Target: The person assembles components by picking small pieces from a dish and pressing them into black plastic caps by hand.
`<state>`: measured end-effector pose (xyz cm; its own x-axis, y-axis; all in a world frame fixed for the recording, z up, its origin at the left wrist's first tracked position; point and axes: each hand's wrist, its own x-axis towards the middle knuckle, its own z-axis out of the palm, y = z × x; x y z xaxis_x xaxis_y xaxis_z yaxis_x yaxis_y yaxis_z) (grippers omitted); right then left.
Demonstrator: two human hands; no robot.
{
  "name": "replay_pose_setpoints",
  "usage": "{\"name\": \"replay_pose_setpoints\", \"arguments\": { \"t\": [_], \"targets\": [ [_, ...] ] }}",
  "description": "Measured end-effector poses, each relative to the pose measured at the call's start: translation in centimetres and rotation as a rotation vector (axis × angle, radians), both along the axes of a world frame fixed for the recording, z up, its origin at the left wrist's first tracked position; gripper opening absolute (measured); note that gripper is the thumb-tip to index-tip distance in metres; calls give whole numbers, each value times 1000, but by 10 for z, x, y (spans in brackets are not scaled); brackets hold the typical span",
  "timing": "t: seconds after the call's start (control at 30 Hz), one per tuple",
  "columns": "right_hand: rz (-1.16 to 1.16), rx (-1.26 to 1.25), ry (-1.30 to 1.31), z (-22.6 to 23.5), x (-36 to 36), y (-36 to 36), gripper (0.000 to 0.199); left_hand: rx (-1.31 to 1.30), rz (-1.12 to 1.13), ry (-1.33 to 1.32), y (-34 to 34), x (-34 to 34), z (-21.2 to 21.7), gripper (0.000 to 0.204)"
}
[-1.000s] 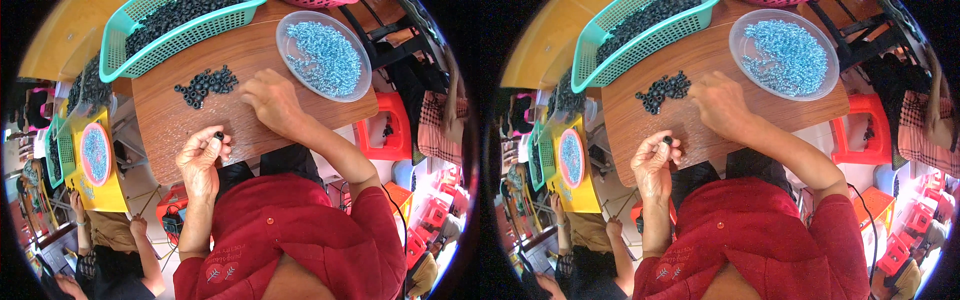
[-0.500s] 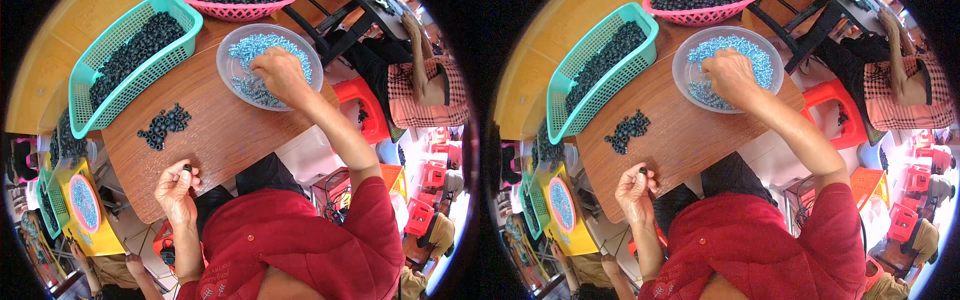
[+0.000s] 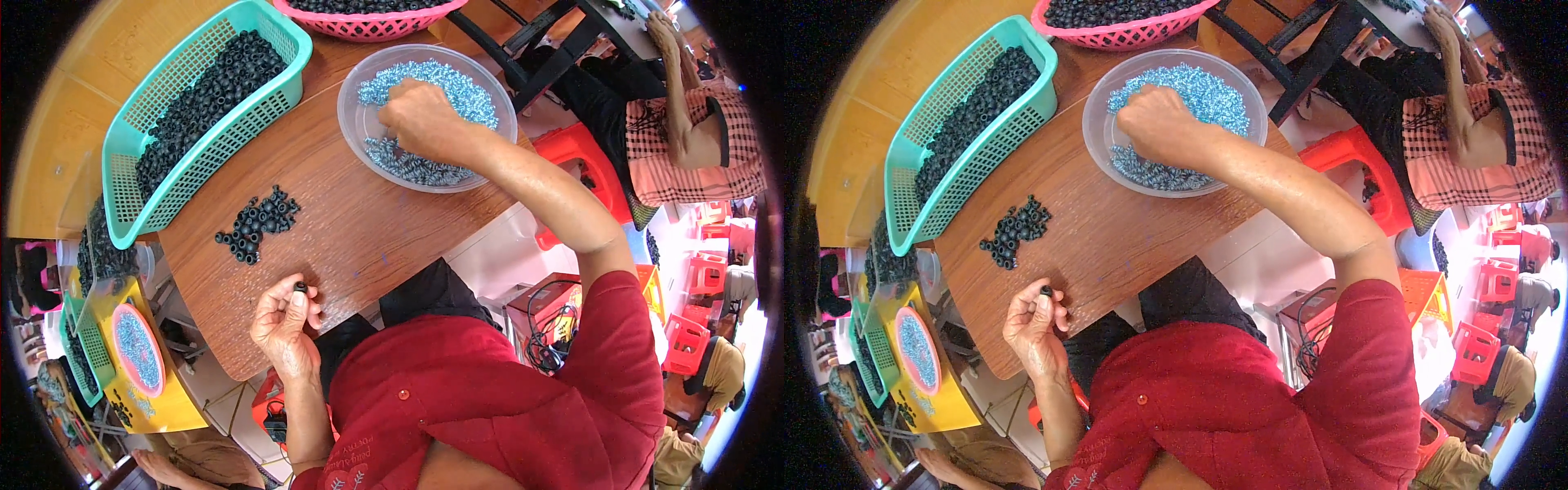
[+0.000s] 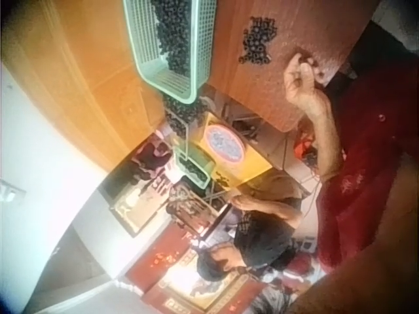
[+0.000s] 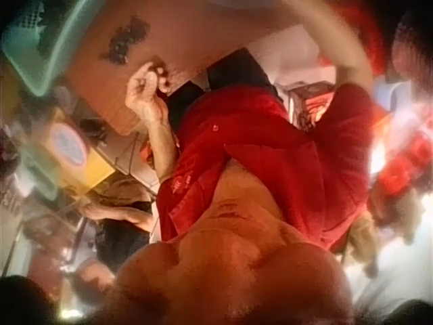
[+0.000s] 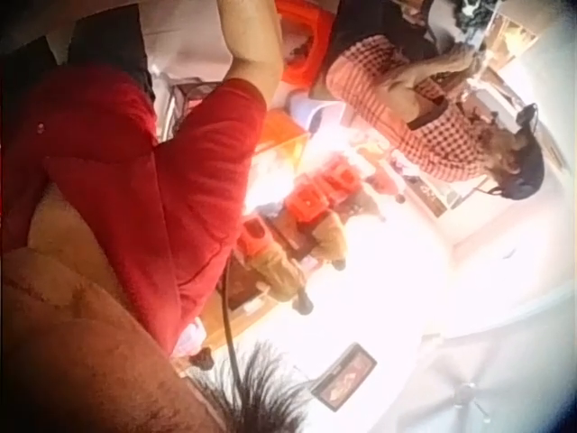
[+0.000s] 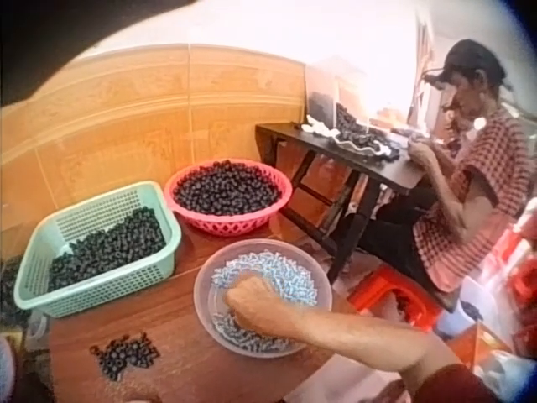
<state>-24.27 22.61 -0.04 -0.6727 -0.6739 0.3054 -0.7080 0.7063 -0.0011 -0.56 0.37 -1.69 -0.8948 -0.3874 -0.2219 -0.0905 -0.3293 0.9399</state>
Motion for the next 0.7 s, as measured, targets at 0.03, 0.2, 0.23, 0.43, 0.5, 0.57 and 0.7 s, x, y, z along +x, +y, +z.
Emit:
{"name": "replay_pose_setpoints", "arguments": {
  "t": [0.03, 0.2, 0.23, 0.43, 0.5, 0.57, 0.7],
  "targets": [
    [-21, 103, 6, -3, -1, -3, 7, -7, 8, -12, 0, 0, 0, 20],
    [-4, -90, -93, 6, -1, 3, 7, -14, 11, 8, 2, -2, -1, 20],
    [-21, -103, -82, 6, -1, 6, 7, -17, 11, 19, 2, -2, -1, 20],
    [-18, -128, -162, 2, -1, -1, 7, -25, 24, 2, 2, -1, -2, 20],
    [24, -143, -139, 2, -2, -7, 8, -18, 22, 6, 2, 0, -2, 20],
    [69, -161, -116, 0, -6, -15, 8, -15, 23, 10, 1, 0, -1, 20],
    [81, -61, -114, -10, -18, -22, 10, -26, 18, 10, 2, 1, -1, 19]
  ]
}}
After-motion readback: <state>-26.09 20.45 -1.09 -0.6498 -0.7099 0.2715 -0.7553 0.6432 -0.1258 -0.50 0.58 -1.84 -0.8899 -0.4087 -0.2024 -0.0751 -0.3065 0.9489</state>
